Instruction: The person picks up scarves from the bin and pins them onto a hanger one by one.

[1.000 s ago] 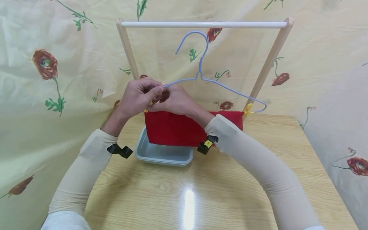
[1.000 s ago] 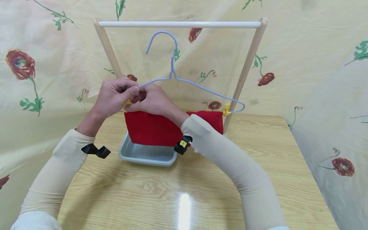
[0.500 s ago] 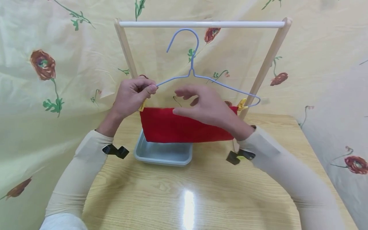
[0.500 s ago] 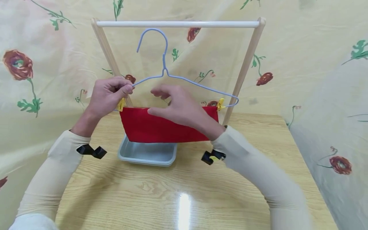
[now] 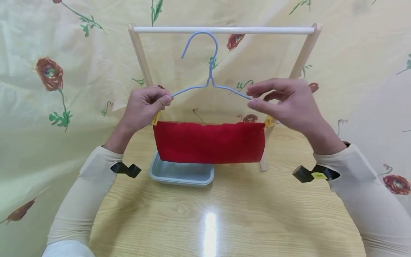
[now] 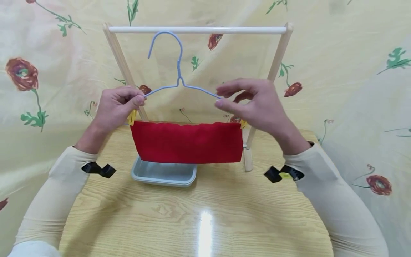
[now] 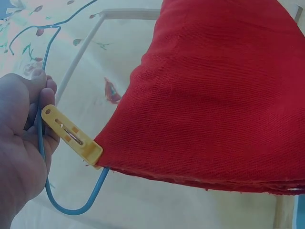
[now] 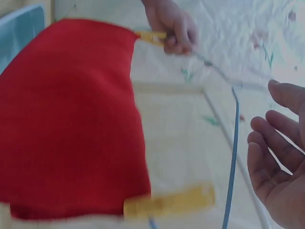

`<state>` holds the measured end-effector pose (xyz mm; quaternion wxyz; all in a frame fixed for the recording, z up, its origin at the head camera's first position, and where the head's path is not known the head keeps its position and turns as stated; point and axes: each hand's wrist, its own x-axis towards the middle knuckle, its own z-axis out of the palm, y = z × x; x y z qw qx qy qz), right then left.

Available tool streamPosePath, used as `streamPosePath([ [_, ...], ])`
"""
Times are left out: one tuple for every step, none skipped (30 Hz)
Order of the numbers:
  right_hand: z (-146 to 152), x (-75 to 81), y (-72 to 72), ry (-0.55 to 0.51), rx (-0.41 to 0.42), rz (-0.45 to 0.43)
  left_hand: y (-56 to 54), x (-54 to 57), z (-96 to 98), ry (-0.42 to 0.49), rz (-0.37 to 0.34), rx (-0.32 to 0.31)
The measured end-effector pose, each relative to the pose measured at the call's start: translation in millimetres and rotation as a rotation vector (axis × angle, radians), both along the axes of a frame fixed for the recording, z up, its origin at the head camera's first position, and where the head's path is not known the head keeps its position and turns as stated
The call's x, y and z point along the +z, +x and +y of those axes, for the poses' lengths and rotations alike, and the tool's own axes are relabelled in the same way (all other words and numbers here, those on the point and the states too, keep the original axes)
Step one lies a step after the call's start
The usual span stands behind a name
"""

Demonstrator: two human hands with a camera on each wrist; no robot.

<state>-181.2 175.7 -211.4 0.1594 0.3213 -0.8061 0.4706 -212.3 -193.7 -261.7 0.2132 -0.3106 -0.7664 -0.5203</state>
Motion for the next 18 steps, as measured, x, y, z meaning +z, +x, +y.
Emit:
streamPosePath([
  [5.7, 0.2, -2.4, -0.006, -0.022, -0.016, 0.2, 0.3, -0.3, -0.002, -0.002, 0.002],
  [11.1, 0.2, -4.9, -0.007, -0.041, -0.03, 0.4, 0.7, -0.7, -0.005, -0.005, 0.004],
  [16.1, -0.1, -7.5, -0.007, -0.056, -0.042, 0.5, 0.9, -1.2, -0.011, -0.01, 0.009],
  [20.5, -0.5, -10.0, -0.004, -0.065, -0.054, 0.8, 1.3, -1.4, -0.013, -0.016, 0.012],
  [24.3, -0.9, -12.5, 0.004, -0.069, -0.067, 1.0, 1.6, -1.8, -0.018, -0.021, 0.016],
  [27.6, -1.5, -14.7, 0.014, -0.07, -0.085, 1.1, 1.6, -2.4, -0.024, -0.022, 0.018],
  [30.9, -2.2, -16.6, 0.031, -0.067, -0.109, 0.9, 1.5, -3.1, -0.03, -0.023, 0.017],
  [33.5, -3.1, -18.4, 0.05, -0.063, -0.132, 0.7, 1.4, -3.5, -0.036, -0.021, 0.016],
  [35.9, -4.6, -20.7, 0.068, -0.055, -0.152, 0.5, 1.4, -3.8, -0.04, -0.019, 0.013],
  [37.6, -6.1, -22.7, 0.084, -0.048, -0.177, 0.2, 1.3, -4.0, -0.042, -0.017, 0.007],
  [39.3, -7.9, -24.4, 0.1, -0.042, -0.203, -0.3, 0.9, -4.3, -0.044, -0.013, 0.002],
  [40.2, -9.8, -26.0, 0.113, -0.038, -0.226, -0.8, 0.6, -4.4, -0.045, -0.01, -0.004],
  [41.0, -11.7, -27.5, 0.126, -0.034, -0.245, -1.4, 0.2, -4.5, -0.043, -0.01, -0.009],
  [41.0, -13.7, -28.9, 0.138, -0.03, -0.253, -1.8, 0.0, -4.1, -0.04, -0.009, -0.016],
  [40.5, -15.3, -30.0, 0.146, -0.025, -0.263, -2.2, -0.1, -3.7, -0.036, -0.009, -0.021],
  [39.5, -16.5, -30.4, 0.157, -0.024, -0.27, -2.6, -0.3, -3.3, -0.032, -0.009, -0.026],
  [38.7, -17.6, -30.5, 0.169, -0.023, -0.273, -2.9, -0.4, -2.7, -0.028, -0.008, -0.031],
  [37.5, -18.4, -30.6, 0.178, -0.021, -0.275, -3.1, -0.2, -2.1, -0.024, -0.009, -0.034],
])
